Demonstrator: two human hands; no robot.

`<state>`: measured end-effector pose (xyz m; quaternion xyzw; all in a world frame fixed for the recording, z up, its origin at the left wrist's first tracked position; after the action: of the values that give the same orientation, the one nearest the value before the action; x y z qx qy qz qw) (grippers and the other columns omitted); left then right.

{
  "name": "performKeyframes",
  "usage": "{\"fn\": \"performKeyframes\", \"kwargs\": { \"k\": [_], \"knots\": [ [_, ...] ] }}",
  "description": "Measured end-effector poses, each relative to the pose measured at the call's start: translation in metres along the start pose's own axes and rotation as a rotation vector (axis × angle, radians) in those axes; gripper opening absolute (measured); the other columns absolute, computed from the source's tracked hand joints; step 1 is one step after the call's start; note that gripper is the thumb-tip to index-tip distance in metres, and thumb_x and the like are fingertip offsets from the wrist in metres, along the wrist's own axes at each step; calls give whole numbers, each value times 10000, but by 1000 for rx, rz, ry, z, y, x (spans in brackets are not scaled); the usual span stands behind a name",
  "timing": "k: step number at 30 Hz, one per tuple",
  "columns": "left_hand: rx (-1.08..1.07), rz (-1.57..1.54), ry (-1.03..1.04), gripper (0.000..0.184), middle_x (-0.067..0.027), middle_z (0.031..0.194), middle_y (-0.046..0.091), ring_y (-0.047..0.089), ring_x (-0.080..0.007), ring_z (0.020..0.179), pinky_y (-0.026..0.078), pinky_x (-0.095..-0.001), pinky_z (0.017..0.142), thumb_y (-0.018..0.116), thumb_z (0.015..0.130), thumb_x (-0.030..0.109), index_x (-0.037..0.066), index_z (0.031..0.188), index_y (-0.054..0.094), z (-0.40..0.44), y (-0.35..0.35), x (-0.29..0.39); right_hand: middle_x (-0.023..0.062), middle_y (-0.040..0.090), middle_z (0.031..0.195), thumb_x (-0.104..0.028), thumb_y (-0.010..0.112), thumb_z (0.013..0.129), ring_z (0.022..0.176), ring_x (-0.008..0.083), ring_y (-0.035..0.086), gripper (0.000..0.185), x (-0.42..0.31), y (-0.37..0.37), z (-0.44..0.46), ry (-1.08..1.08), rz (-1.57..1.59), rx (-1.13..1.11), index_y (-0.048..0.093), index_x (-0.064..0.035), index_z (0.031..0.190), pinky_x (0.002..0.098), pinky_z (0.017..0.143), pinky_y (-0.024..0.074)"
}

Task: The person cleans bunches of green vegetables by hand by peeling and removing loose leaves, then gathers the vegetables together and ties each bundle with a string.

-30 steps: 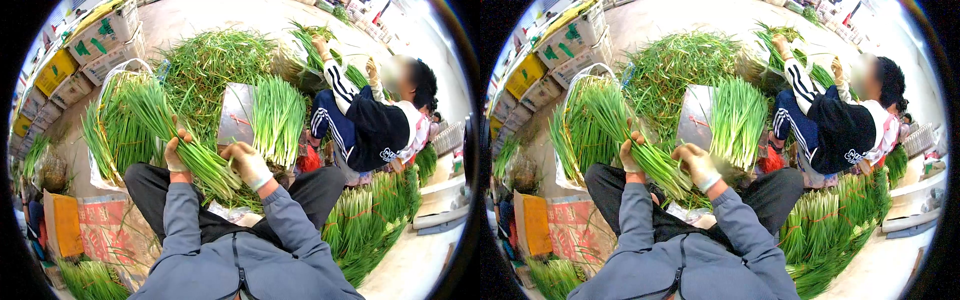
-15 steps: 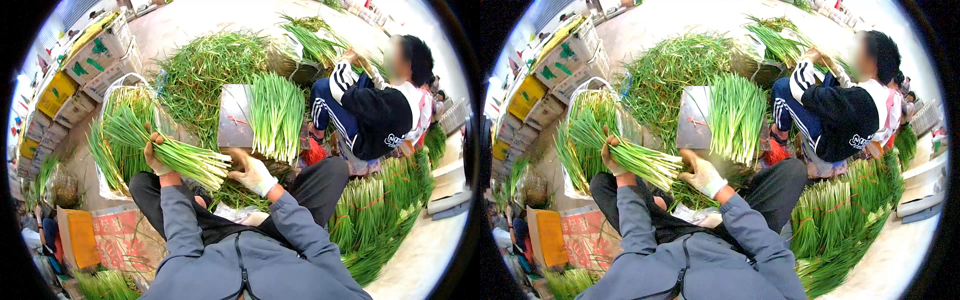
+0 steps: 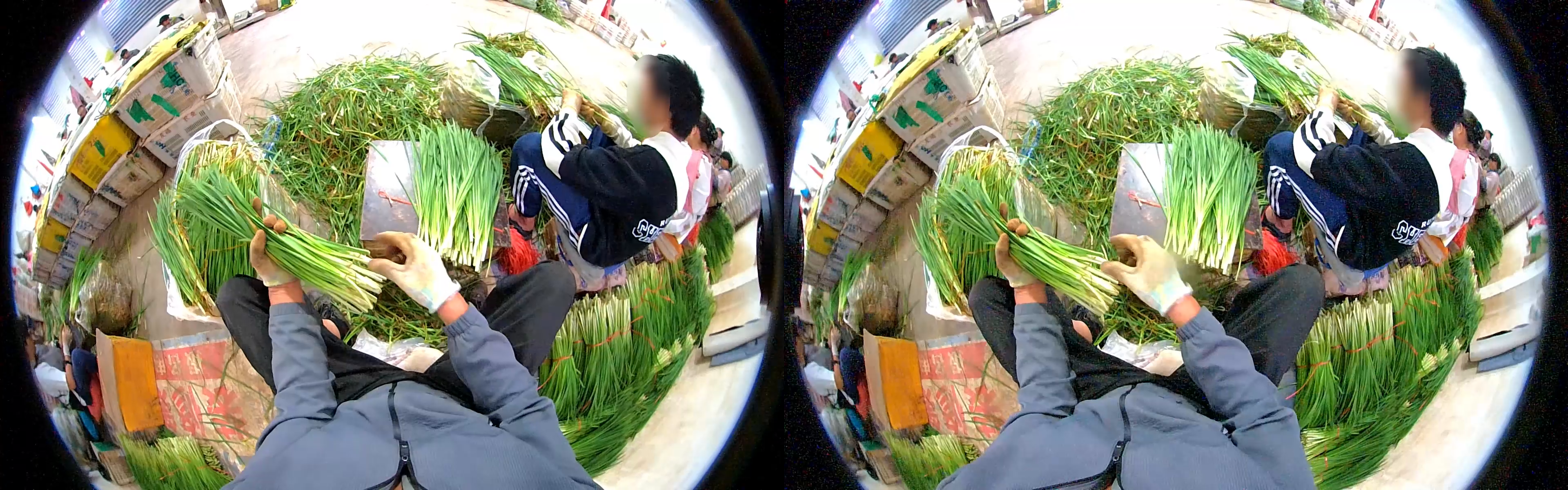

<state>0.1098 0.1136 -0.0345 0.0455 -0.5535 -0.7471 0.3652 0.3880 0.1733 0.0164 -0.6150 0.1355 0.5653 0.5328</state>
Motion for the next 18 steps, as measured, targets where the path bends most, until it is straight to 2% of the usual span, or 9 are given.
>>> {"fn": "performKeyframes", "kwargs": {
  "k": [4,7,8,10,12,14,15,17,18],
  "knots": [
    [-21,-51,-19,686,-72,1159,643,636,-205,1054,570,-436,916,604,963,137,112,1581,308,-2,4,-3,6,700,855,-148,766,885,766,104,625,216,32,35,3,238,462,-202,731,17,1020,247,761,524],
    [0,-30,0,698,-78,1180,638,634,-215,1061,564,-446,929,614,957,151,98,1581,306,-5,0,2,16,647,794,-124,676,947,698,93,571,169,40,2,-5,307,467,-100,708,6,1050,232,644,462],
    [19,-17,7,710,-70,1177,637,634,-210,1065,560,-455,927,622,950,167,82,1580,305,-5,-2,3,22,621,806,-133,646,981,683,120,554,166,63,-2,-10,202,699,18,673,6,1068,262,637,460],
    [6,-41,9,707,-91,1201,643,638,-224,1080,574,-459,927,620,950,166,79,1578,307,-4,-1,3,37,614,844,-141,631,1001,678,139,539,154,66,-14,-22,274,1164,60,648,-12,1084,286,627,455],
    [-10,-96,-21,677,-101,1203,642,643,-252,1097,574,-490,940,593,968,127,127,1582,309,-3,-1,0,47,613,855,-140,631,1002,679,148,526,133,61,-22,-28,187,1319,41,645,-32,1079,297,611,441],
    [-24,-102,-23,675,-103,1217,642,642,-256,1116,570,-490,949,599,968,135,133,1581,314,-1,-4,-1,68,654,908,-145,667,979,750,155,582,166,65,-23,-26,195,1264,33,652,-40,1107,311,655,492],
    [-19,-94,-18,676,-107,1223,642,642,-262,1123,571,-488,948,604,968,142,130,1580,315,-2,-8,-1,76,674,948,-149,692,963,797,156,609,217,51,-21,-18,37,697,-44,653,-30,1140,314,710,518],
    [-23,-92,-18,678,-111,1230,642,643,-268,1131,572,-486,947,609,968,149,128,1579,317,0,-10,-5,86,720,1071,-149,751,916,918,152,668,368,27,-1,-9,71,67,-138,644,-4,1236,293,872,546],
    [-18,-107,-22,683,-113,1234,641,641,-276,1139,571,-481,949,616,964,149,123,1577,318,0,-11,-8,85,734,1072,-138,756,905,910,157,679,396,14,9,-6,-7,72,-143,638,0,1257,283,881,539]
  ]
}}
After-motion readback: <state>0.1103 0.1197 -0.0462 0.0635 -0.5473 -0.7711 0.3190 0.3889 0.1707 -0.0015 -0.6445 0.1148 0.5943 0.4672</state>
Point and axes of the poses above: each hand's wrist, its own z-axis towards the middle knuckle, its own y-axis out of the palm, x = y × z, the point moved 9 cm from there along z, towards the middle knuckle
